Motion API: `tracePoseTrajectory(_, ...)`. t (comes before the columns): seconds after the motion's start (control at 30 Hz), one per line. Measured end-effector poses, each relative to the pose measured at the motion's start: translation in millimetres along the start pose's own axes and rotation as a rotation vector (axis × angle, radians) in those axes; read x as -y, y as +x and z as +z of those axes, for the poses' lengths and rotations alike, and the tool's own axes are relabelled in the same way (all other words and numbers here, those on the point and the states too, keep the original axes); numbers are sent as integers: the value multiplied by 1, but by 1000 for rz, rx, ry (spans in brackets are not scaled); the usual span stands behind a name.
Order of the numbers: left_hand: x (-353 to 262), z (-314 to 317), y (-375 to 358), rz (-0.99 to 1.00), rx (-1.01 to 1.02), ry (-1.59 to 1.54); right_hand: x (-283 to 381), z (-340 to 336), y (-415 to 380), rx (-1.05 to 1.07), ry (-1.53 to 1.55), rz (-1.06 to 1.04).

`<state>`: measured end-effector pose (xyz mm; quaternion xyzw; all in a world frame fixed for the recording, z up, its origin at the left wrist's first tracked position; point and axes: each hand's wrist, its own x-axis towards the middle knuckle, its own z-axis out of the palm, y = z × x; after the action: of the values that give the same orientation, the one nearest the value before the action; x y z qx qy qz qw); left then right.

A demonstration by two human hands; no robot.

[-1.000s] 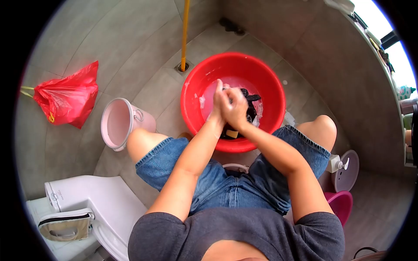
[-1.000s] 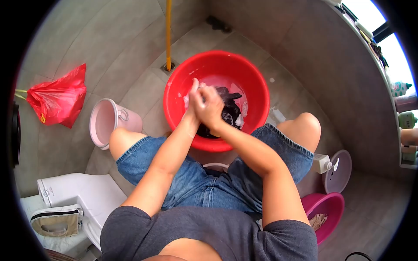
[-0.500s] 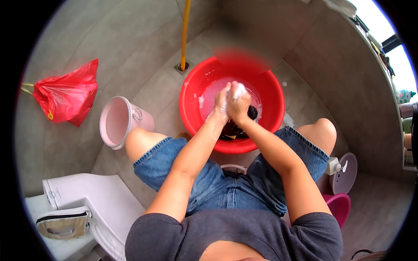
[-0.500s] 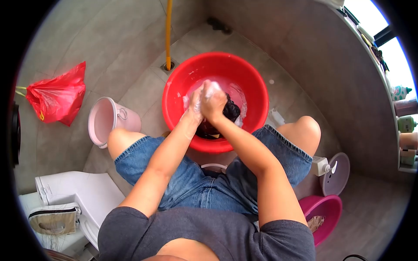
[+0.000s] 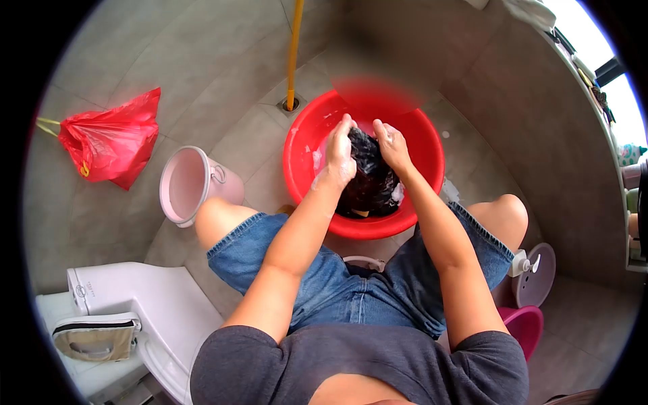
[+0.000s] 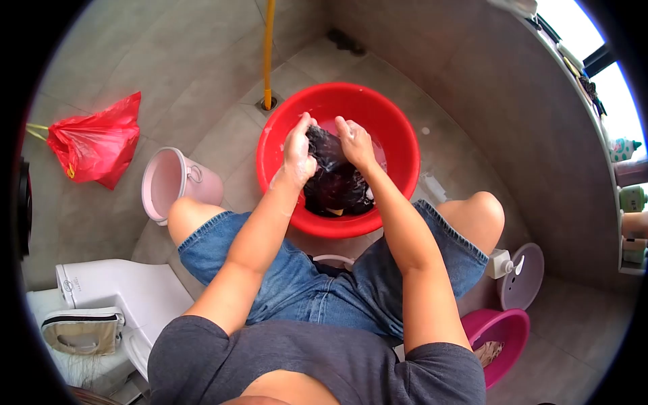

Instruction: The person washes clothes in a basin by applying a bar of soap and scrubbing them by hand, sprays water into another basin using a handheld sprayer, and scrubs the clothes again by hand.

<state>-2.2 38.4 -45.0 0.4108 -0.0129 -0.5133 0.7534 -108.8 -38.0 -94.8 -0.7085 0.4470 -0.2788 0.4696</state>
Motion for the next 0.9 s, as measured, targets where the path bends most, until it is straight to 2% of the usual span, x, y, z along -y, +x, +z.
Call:
tracePoseTrajectory(0.03,-6,-10,11,62,40,-8,7,-2,-1,148,124,25)
tracePoseTrajectory(0.07,-17,-11,8,32,40,-46,20,-7,0,296,240,45)
tracePoseTrajectory(0.1,-26,-10,4,2,40,-90,50,-13,-15,338,243,-37)
tracePoseTrajectory(0.17,-28,-12,5,55,154,-80,55,-10,-18,459,66,-183)
tracePoseTrajectory(0.23,-24,-6,4,79,191,-51,55,-15,-24,387,301,-44)
tracePoseTrajectory(0.27,-19,-13,12,74,293,-61,55,-15,-23,340,453,23)
tracePoseTrajectory(0.37,-21,-26,25,275,273,343,46,-17,-17,221,890,213)
tracePoseTrajectory(0.4,-18,-37,32,390,261,656,45,-21,-17,199,1004,297)
tracePoseTrajectory(0.43,-10,-44,34,359,300,687,47,-25,-18,178,1115,378)
tracePoseTrajectory(0.5,4,-58,37,299,377,746,37,-25,-12,212,1285,354)
tracePoseTrajectory(0.53,9,-57,39,215,559,626,37,-25,-10,229,1370,344)
tracePoseTrajectory(0.63,8,-64,40,201,670,751,33,-30,-4,162,1435,243)
tracePoseTrajectory(0.67,6,-64,41,147,646,742,30,-29,-3,99,1456,226)
tracePoseTrajectory(0.77,6,-51,29,75,431,304,43,-25,-8,-34,1254,165)
tracePoseTrajectory(0.8,2,-41,20,-11,411,82,53,-20,-12,-138,1084,145)
tracePoseTrajectory(0.83,-1,-35,17,-106,387,-36,59,-10,-18,-195,829,-27)
tracePoseTrajectory(0.9,-3,-29,14,-301,334,-270,54,8,-31,-214,111,-499)
